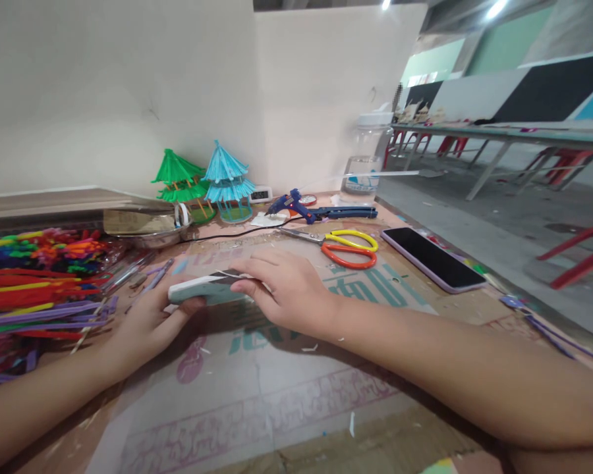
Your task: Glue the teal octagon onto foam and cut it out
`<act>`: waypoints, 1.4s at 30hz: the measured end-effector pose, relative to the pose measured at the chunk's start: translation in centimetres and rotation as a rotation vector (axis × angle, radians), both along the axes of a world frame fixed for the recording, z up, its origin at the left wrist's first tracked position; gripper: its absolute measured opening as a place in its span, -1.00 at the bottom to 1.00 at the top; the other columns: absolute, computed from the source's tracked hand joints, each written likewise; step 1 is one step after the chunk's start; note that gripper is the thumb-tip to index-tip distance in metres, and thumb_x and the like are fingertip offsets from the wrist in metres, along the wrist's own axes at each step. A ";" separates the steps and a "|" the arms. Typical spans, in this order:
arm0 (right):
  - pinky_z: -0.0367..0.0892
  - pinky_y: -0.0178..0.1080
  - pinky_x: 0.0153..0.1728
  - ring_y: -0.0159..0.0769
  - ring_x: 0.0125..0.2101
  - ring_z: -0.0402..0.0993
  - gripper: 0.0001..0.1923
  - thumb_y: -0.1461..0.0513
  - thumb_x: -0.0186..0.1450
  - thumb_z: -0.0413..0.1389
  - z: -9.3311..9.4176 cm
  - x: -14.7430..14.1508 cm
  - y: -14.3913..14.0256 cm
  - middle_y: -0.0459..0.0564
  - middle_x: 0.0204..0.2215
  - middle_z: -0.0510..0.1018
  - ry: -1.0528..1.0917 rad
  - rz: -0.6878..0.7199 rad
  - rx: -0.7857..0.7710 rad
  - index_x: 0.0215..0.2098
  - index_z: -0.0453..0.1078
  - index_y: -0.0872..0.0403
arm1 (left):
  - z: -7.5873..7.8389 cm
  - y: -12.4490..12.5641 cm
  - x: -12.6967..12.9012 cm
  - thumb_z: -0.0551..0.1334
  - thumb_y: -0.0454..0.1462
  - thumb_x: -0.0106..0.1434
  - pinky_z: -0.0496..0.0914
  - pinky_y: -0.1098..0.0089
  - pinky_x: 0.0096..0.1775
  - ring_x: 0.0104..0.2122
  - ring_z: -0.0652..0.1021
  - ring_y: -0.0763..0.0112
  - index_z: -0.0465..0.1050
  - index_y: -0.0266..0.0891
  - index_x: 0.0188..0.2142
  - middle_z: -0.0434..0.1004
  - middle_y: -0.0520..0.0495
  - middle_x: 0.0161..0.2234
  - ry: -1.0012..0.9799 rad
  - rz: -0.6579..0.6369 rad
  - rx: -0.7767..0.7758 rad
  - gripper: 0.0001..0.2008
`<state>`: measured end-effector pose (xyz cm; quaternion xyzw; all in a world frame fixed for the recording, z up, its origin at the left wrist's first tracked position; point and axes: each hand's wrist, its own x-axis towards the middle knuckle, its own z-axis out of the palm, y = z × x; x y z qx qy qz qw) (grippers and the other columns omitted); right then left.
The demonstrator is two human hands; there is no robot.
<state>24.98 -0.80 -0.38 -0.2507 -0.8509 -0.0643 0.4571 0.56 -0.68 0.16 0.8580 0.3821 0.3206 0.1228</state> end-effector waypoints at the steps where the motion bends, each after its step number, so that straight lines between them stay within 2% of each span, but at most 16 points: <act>1: 0.37 -0.23 -0.29 -0.26 -0.33 0.49 -0.71 0.14 0.49 -0.02 0.0 -0.1 -0.1 0.04 -0.36 0.60 -0.007 0.003 -0.004 -0.07 0.48 0.12 | 0.0 0.0 -0.1 0.10 -0.18 0.33 0.47 0.35 -0.25 -0.32 0.57 0.29 0.52 -0.20 -0.19 0.64 -0.05 -0.29 0.013 -0.008 -0.005 -0.76; 9: 0.37 -0.25 -0.31 -0.27 -0.34 0.49 -0.70 0.14 0.49 -0.01 0.1 -0.2 -0.3 0.06 -0.35 0.60 -0.031 0.010 0.040 -0.09 0.47 0.15 | -0.2 0.0 -0.2 0.11 -0.20 0.35 0.46 0.37 -0.27 -0.33 0.57 0.30 0.52 -0.20 -0.15 0.64 -0.05 -0.28 0.013 -0.044 0.001 -0.76; 15: 0.37 -0.24 -0.31 -0.27 -0.34 0.50 -0.69 0.13 0.50 -0.05 0.0 0.1 -0.1 0.05 -0.35 0.61 -0.040 0.017 0.051 -0.10 0.49 0.11 | -0.1 -0.1 -0.1 0.10 -0.20 0.34 0.46 0.37 -0.29 -0.38 0.56 0.31 0.52 -0.18 -0.21 0.60 -0.02 -0.38 0.020 -0.043 0.008 -0.78; 18: 0.40 -0.23 -0.30 -0.26 -0.32 0.55 -0.66 0.16 0.51 -0.08 -0.1 0.2 0.0 0.04 -0.36 0.64 -0.009 0.022 -0.037 -0.13 0.52 0.10 | -0.1 0.0 0.0 0.11 -0.19 0.32 0.47 0.36 -0.28 -0.38 0.55 0.31 0.50 -0.18 -0.24 0.60 -0.02 -0.37 -0.008 -0.029 -0.005 -0.79; 22: 0.46 -0.14 -0.11 -0.19 -0.11 0.59 -0.68 0.12 0.47 -0.03 -0.6 0.3 1.0 0.08 -0.12 0.67 0.208 -0.072 -0.208 -0.04 0.52 0.07 | -0.4 0.5 -0.2 0.15 -0.11 0.29 0.49 0.30 -0.25 -0.31 0.57 0.24 0.50 -0.20 -0.24 0.62 -0.05 -0.31 -0.100 0.090 -0.068 -0.75; 26: 0.48 -0.10 -0.10 -0.16 -0.13 0.61 -0.70 0.15 0.43 0.01 -1.4 0.1 2.2 0.09 -0.12 0.67 0.293 -0.079 -0.364 -0.04 0.51 0.10 | -0.9 1.2 -0.3 0.20 -0.07 0.26 0.50 0.20 -0.16 -0.19 0.58 0.14 0.49 -0.25 -0.18 0.61 -0.15 -0.16 -0.163 0.136 -0.125 -0.69; 29: 0.48 -0.09 -0.09 -0.14 -0.11 0.60 -0.70 0.16 0.42 0.02 -1.6 0.0 2.2 0.12 -0.11 0.67 0.289 -0.047 -0.379 -0.04 0.51 0.11 | -1.0 1.4 -0.1 0.23 -0.08 0.25 0.49 0.15 -0.08 -0.12 0.58 0.14 0.43 -0.26 -0.06 0.59 -0.18 -0.07 -0.251 0.118 -0.165 -0.63; 31: 0.48 -0.11 -0.12 -0.16 -0.13 0.59 -0.70 0.16 0.41 0.03 -1.5 -0.1 1.9 0.11 -0.13 0.66 0.274 -0.026 -0.377 -0.03 0.51 0.11 | -1.0 1.4 0.0 0.24 -0.07 0.23 0.49 0.16 -0.07 -0.12 0.59 0.16 0.39 -0.26 -0.04 0.59 -0.16 -0.09 -0.302 0.117 -0.203 -0.60; 33: 0.47 -0.17 -0.23 -0.19 -0.24 0.58 -0.70 0.15 0.40 0.05 -1.4 -0.2 1.5 0.09 -0.22 0.66 0.247 -0.012 -0.400 -0.02 0.50 0.12 | -0.9 1.3 0.1 0.26 -0.06 0.21 0.50 0.17 -0.07 -0.13 0.59 0.17 0.39 -0.25 -0.05 0.59 -0.14 -0.11 -0.322 0.125 -0.223 -0.59; 37: 0.36 -0.29 -0.44 -0.31 -0.46 0.48 -0.71 0.12 0.38 0.10 -1.2 -0.5 0.9 -0.02 -0.43 0.59 0.197 0.002 -0.475 -0.08 0.50 0.15 | -1.0 1.2 0.0 0.25 -0.05 0.23 0.48 0.19 -0.12 -0.18 0.58 0.18 0.43 -0.25 -0.06 0.60 -0.12 -0.17 -0.264 0.139 -0.221 -0.61; 42: 0.37 -0.28 -0.40 -0.29 -0.40 0.50 -0.69 0.12 0.41 0.05 -1.2 -0.3 0.7 0.04 -0.36 0.61 0.162 0.013 -0.337 -0.10 0.49 0.18 | -1.0 1.2 -0.3 0.20 -0.09 0.26 0.46 0.24 -0.16 -0.24 0.55 0.21 0.52 -0.20 -0.25 0.58 -0.04 -0.29 -0.167 0.128 -0.084 -0.76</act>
